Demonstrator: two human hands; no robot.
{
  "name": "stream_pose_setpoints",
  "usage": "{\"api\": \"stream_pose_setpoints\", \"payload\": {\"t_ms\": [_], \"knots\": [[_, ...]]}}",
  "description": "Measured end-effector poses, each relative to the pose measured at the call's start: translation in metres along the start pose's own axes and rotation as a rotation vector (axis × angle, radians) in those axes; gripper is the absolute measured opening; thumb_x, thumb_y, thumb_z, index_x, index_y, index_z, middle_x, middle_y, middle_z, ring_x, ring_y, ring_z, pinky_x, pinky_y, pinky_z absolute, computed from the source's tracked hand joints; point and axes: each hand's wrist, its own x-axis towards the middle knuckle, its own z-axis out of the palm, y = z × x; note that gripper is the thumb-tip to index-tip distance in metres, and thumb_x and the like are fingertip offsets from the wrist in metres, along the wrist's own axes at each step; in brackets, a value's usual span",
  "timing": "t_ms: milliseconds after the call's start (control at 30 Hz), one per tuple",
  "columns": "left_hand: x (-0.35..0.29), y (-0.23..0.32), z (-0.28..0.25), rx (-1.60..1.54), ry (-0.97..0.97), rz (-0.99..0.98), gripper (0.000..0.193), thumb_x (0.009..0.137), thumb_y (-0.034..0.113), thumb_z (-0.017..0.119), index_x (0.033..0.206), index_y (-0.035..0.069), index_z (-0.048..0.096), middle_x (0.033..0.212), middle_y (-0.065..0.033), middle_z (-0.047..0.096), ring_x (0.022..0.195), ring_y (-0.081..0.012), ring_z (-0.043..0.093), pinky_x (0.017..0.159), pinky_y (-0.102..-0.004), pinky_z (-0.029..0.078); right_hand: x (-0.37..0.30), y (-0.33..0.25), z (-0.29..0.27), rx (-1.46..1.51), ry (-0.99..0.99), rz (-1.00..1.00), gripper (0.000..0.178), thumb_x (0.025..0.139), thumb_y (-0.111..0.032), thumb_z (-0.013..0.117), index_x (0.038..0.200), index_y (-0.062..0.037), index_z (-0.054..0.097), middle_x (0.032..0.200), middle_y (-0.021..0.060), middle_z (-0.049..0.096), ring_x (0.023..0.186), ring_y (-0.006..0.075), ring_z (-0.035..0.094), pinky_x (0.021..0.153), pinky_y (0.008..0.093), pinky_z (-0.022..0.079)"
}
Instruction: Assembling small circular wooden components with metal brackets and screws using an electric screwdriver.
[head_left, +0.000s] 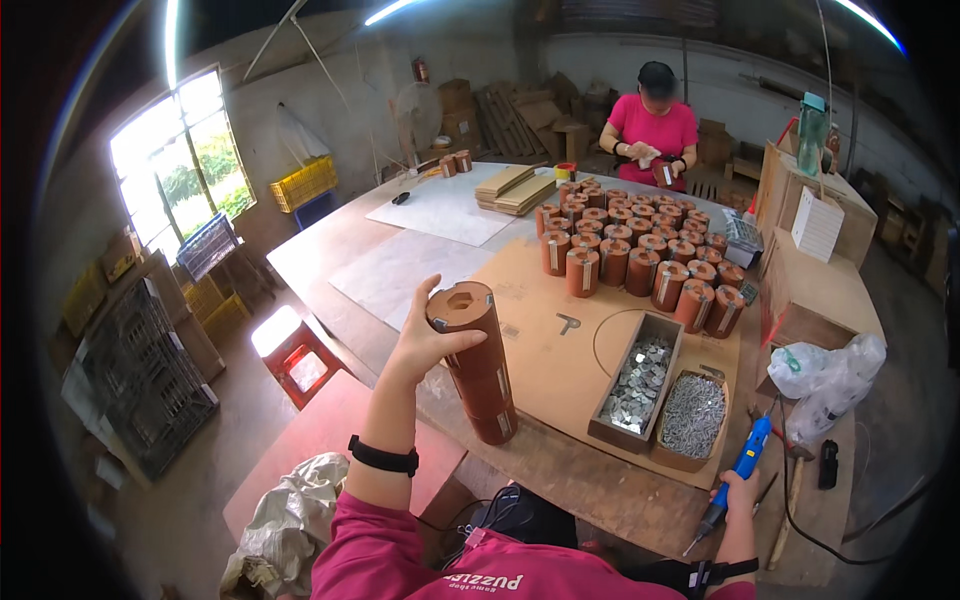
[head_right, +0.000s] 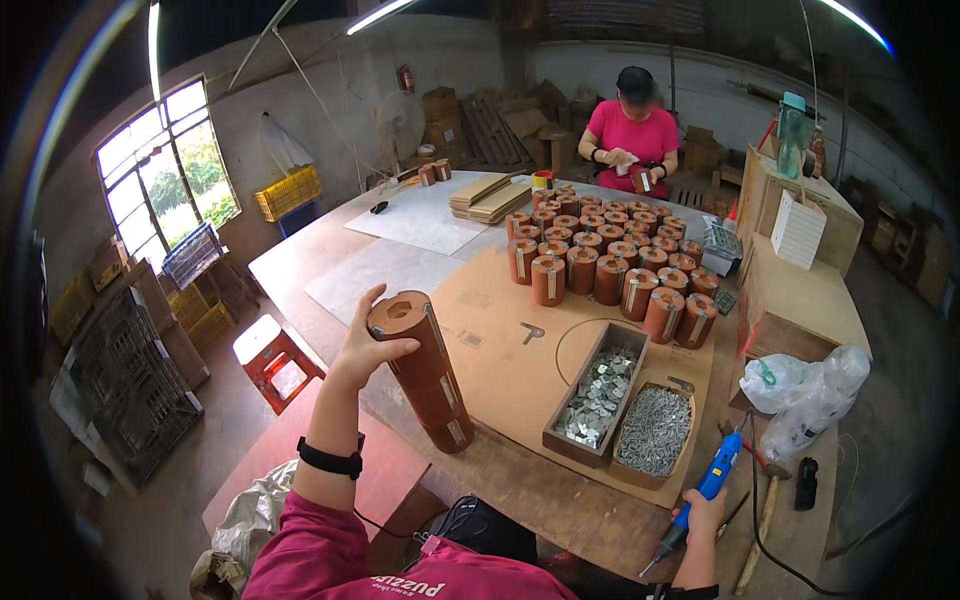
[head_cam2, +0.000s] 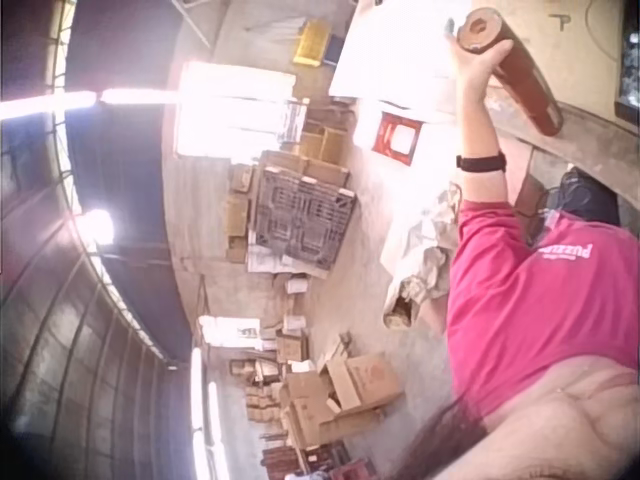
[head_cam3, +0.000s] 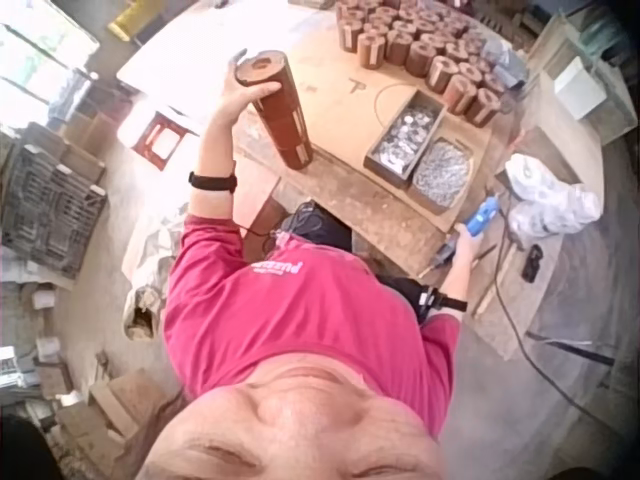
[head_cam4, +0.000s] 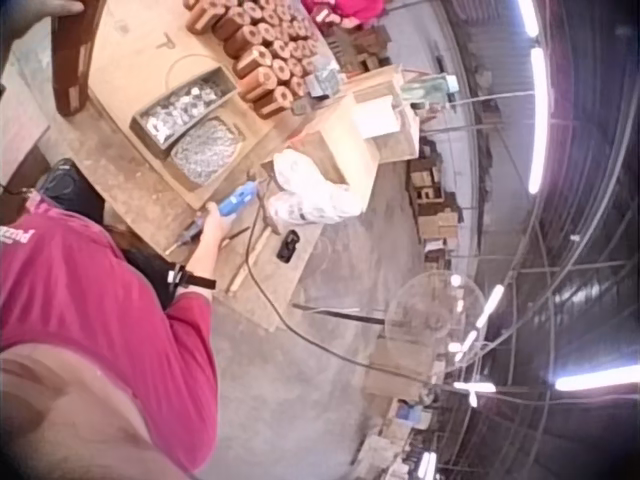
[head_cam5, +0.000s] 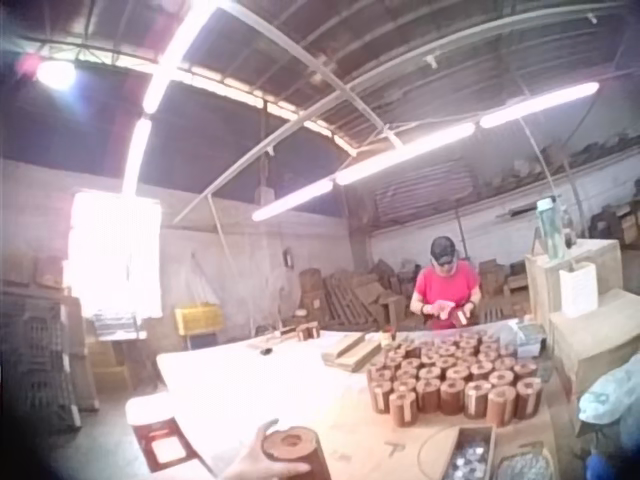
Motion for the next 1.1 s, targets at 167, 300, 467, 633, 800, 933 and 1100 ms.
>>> {"api": "stream_pose_setpoints", "payload": {"t_ms": [167,300,467,633,800,933,1100], "knots": [[0.0,0.006,0.004,0.021,0.037,0.004,0.099,0.047,0.018,0.083,0.127,0.001,0.028,0.111,-0.017,0.05,0.103,-0.0232,0.05,0.088,-0.0337,0.041,0.0,0.004,-0.006,-0.013,-0.003,0.02,0.04,0.061,-0.003,0.057,0.095,-0.0047,0.035,0.07,0.0118,0.047,0.039,0.0254,0.051,0.033,0.0362,0.044],[-0.023,0.046,0.027,-0.131,-0.021,0.229,0.099,0.044,0.018,0.085,0.125,0.001,0.031,0.107,-0.0114,0.05,0.1,-0.0201,0.051,0.087,-0.0319,0.041,-0.003,0.003,-0.008,0.011,0.009,0.021,0.04,0.061,-0.002,0.057,0.094,-0.0051,0.035,0.071,0.0121,0.047,0.039,0.0261,0.051,0.033,0.0368,0.044],[-0.074,0.065,0.08,-0.215,-0.386,0.363,0.097,0.044,0.02,0.086,0.123,0.0,0.033,0.109,-0.0111,0.05,0.101,-0.0178,0.05,0.088,-0.0313,0.04,0.001,0.005,-0.006,0.008,0.001,0.014,0.045,0.062,-0.004,0.059,0.1,-0.0052,0.035,0.072,0.0126,0.048,0.04,0.0258,0.051,0.034,0.036,0.045],[-0.121,0.017,0.151,-0.092,-0.643,0.177,0.085,0.048,0.021,0.084,0.117,0.001,0.037,0.102,-0.0125,0.053,0.098,-0.0191,0.054,0.084,-0.0303,0.044,-0.009,-0.008,0.002,0.032,0.004,0.072,0.05,0.062,-0.003,0.06,0.105,-0.0016,0.035,0.073,0.0128,0.05,0.044,0.0243,0.054,0.036,0.0346,0.045],[-0.159,-0.033,0.209,-0.043,-0.592,-0.001,0.088,0.048,0.024,0.085,0.116,0.003,0.033,0.108,-0.0137,0.048,0.102,-0.0221,0.05,0.086,-0.0321,0.042,-0.008,-0.006,-0.002,-0.018,0.014,0.043,0.043,0.063,-0.004,0.059,0.099,-0.0039,0.035,0.068,0.0111,0.05,0.042,0.0234,0.053,0.037,0.0358,0.046],[-0.179,-0.065,0.232,-0.083,-0.369,0.044,0.093,0.05,0.026,0.084,0.12,0.002,0.029,0.107,-0.0157,0.049,0.101,-0.0271,0.052,0.084,-0.035,0.043,-0.008,-0.006,-0.002,-0.002,0.015,0.053,0.043,0.063,-0.005,0.06,0.098,-0.0035,0.036,0.068,0.0107,0.05,0.043,0.0232,0.053,0.037,0.0352,0.046],[-0.177,-0.078,0.226,-0.202,-0.44,0.078,0.093,0.051,0.022,0.084,0.123,0.002,0.027,0.109,-0.0157,0.049,0.103,-0.0265,0.05,0.087,-0.0342,0.042,-0.011,-0.009,-0.003,0.002,-0.002,0.076,0.044,0.062,-0.004,0.06,0.099,-0.0023,0.035,0.071,0.0117,0.051,0.043,0.0233,0.055,0.037,0.035,0.046]]}}
